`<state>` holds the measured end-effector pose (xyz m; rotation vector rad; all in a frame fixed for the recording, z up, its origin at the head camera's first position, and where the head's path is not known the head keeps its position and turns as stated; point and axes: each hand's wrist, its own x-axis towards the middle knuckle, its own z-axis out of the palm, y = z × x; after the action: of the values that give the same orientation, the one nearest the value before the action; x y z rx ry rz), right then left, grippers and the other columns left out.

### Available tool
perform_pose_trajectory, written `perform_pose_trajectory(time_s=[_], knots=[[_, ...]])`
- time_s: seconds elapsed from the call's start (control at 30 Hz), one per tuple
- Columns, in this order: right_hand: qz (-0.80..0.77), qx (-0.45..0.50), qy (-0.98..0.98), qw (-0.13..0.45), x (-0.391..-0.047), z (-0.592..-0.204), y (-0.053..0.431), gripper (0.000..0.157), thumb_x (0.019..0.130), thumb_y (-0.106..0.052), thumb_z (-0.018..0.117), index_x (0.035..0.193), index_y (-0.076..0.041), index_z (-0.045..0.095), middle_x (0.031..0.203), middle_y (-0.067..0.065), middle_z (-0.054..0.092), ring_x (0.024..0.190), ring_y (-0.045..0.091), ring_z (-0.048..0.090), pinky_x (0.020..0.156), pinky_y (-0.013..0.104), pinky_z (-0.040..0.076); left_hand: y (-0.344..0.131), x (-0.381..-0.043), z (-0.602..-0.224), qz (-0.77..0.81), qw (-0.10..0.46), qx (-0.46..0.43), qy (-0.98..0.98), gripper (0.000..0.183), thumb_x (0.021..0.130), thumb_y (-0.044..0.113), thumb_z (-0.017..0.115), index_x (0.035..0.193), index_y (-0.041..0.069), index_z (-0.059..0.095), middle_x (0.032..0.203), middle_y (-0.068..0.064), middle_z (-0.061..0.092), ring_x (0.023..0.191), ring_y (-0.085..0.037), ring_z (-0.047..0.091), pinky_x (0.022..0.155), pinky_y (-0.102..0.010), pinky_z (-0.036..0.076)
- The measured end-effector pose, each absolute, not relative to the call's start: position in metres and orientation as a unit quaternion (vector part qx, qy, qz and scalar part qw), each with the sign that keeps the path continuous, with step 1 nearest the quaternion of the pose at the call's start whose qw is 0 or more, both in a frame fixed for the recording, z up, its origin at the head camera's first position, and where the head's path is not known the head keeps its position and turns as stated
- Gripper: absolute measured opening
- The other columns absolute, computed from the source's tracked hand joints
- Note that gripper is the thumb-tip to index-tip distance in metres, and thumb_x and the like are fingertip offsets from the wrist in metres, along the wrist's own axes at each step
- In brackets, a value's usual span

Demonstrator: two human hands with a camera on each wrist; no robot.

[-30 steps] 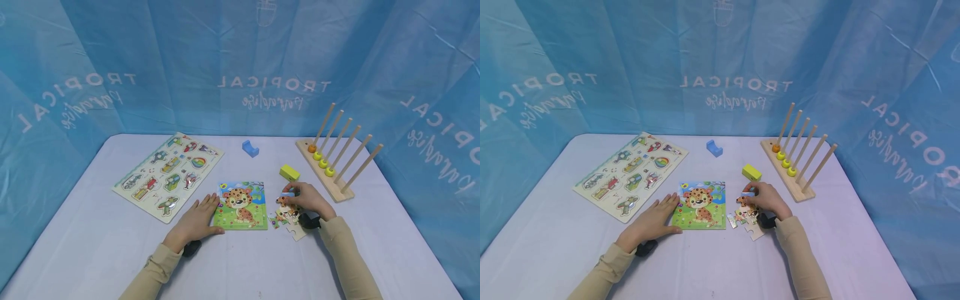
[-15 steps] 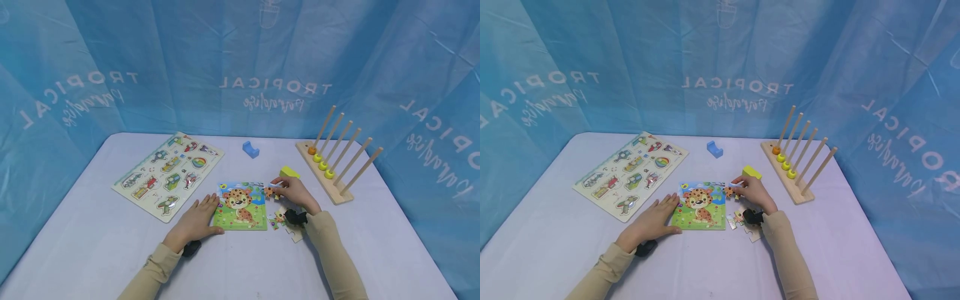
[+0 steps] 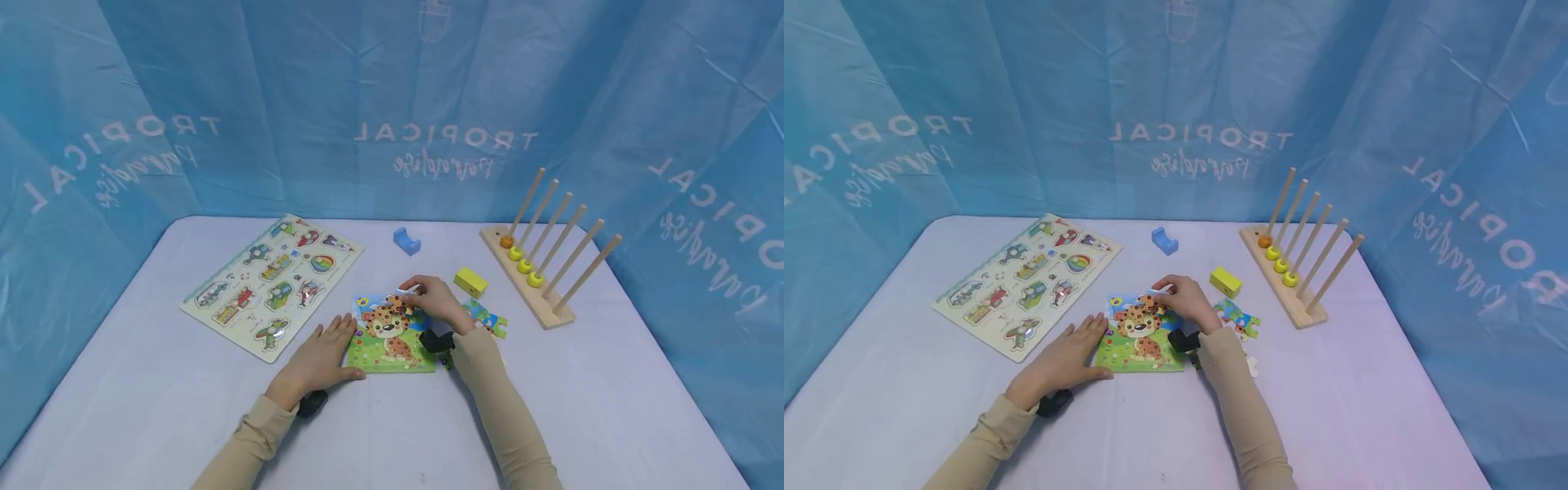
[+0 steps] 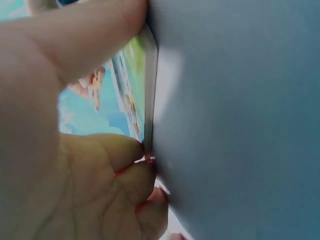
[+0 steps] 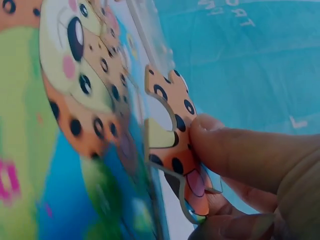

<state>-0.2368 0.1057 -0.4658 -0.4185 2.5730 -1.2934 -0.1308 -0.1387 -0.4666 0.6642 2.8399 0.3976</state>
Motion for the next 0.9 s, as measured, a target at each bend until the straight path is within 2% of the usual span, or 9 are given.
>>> perform_pose_trajectory(time_s=[0.4,0.9], knots=[[-0.375,-0.148,0.91,0.097,-0.23,-0.461,0.08,0.015,0.088,-0.024,0.064,0.1,-0.015,0.067,0.075,0.001,0.06,0.063,0.015,0.053,0.055,0.027,0.044,-0.138,-0.135,-0.465,0.152,0.105,0.228,0.956,0.103,0.076,0.056,0.065,0.145,-0.005,0.018,0.151,-0.022,0.014,0.14,-0.036,0.012,0.112,-0.05,0.017],[-0.323,-0.138,0.932,0.088,-0.227,-0.467,0.073,0.02,0.089,-0.029,0.063,0.105,-0.018,0.068,0.073,-0.002,0.059,0.059,0.014,0.052,0.05,0.026,0.043,-0.139,-0.136,-0.466,0.143,0.102,0.236,0.956,0.104,0.076,0.059,0.064,0.145,-0.004,0.019,0.151,-0.021,0.015,0.139,-0.035,0.013,0.112,-0.05,0.017]])
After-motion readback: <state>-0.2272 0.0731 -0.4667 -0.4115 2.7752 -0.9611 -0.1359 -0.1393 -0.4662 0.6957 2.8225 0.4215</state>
